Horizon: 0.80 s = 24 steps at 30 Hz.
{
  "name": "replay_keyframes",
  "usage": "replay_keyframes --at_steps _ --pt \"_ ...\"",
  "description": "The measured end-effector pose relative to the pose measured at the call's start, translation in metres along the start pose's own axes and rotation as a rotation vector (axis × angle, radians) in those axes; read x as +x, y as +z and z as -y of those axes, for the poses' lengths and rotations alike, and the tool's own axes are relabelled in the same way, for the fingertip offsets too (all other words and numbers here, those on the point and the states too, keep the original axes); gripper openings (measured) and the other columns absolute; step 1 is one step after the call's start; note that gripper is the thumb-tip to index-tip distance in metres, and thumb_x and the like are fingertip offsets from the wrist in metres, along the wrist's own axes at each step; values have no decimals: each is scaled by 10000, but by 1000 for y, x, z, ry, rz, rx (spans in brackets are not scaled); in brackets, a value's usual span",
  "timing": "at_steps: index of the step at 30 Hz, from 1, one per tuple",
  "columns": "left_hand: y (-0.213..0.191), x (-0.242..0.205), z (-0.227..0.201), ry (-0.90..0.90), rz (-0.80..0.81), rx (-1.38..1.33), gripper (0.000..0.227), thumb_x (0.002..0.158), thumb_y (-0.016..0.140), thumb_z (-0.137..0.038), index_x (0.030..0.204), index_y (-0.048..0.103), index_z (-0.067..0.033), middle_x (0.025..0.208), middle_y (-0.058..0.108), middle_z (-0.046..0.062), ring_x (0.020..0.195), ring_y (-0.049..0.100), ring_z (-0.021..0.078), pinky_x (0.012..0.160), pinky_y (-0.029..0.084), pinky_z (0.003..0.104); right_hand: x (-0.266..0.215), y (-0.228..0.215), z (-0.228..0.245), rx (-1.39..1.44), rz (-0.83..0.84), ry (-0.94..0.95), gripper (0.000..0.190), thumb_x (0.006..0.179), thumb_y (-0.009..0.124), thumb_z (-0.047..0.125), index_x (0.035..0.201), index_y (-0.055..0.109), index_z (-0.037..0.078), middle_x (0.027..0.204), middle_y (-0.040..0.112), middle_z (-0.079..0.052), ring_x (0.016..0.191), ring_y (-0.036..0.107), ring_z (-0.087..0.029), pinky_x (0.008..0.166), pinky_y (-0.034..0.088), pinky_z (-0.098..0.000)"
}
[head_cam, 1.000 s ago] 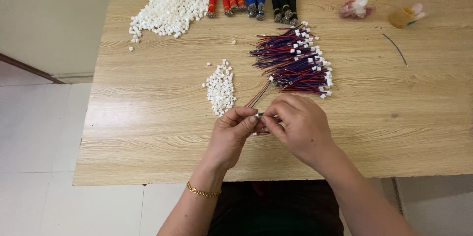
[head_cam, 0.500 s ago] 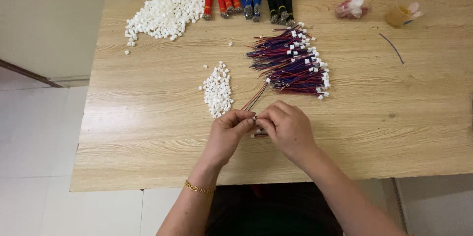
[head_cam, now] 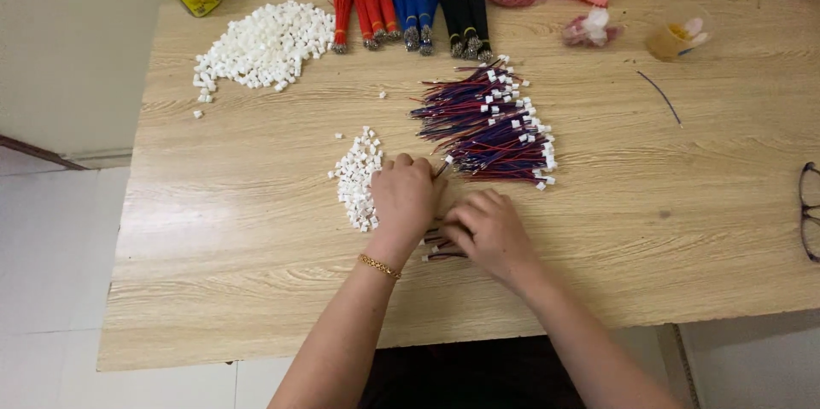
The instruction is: Attaching small white plastic connectors to the ends of colored wires to assemble wire harnesses
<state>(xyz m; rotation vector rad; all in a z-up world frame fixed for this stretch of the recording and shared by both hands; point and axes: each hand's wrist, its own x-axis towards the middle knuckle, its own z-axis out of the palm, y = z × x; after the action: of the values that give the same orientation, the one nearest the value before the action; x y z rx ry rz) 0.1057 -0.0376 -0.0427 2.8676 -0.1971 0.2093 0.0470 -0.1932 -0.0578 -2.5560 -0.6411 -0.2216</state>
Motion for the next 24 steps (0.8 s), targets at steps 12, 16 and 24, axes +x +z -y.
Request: replay_keyframes --at_steps 12,16,24 --pt "-71 -44 -10 288 -492 -129 227 646 825 -276 719 626 -194 744 579 -6 743 581 214 675 424 343 29 -59 25 969 -140 513 382 902 690 230 1171 576 -17 815 660 -128 698 651 -183 658 553 -301" --pt "-78 -57 -6 301 -492 -223 220 661 810 -288 800 658 -208 803 595 -16 780 592 210 707 437 343 25 -70 41 967 -141 485 225 913 672 165 1056 651 -7 697 650 -87 652 637 -126 616 537 -234" --pt "-132 -75 -16 68 314 -1232 317 912 641 -246 1123 688 -14 964 736 191 976 688 304 871 513 438 17 -102 78 957 -145 399 186 878 697 106 1022 707 -11 713 686 -94 689 600 -108 672 548 -254"
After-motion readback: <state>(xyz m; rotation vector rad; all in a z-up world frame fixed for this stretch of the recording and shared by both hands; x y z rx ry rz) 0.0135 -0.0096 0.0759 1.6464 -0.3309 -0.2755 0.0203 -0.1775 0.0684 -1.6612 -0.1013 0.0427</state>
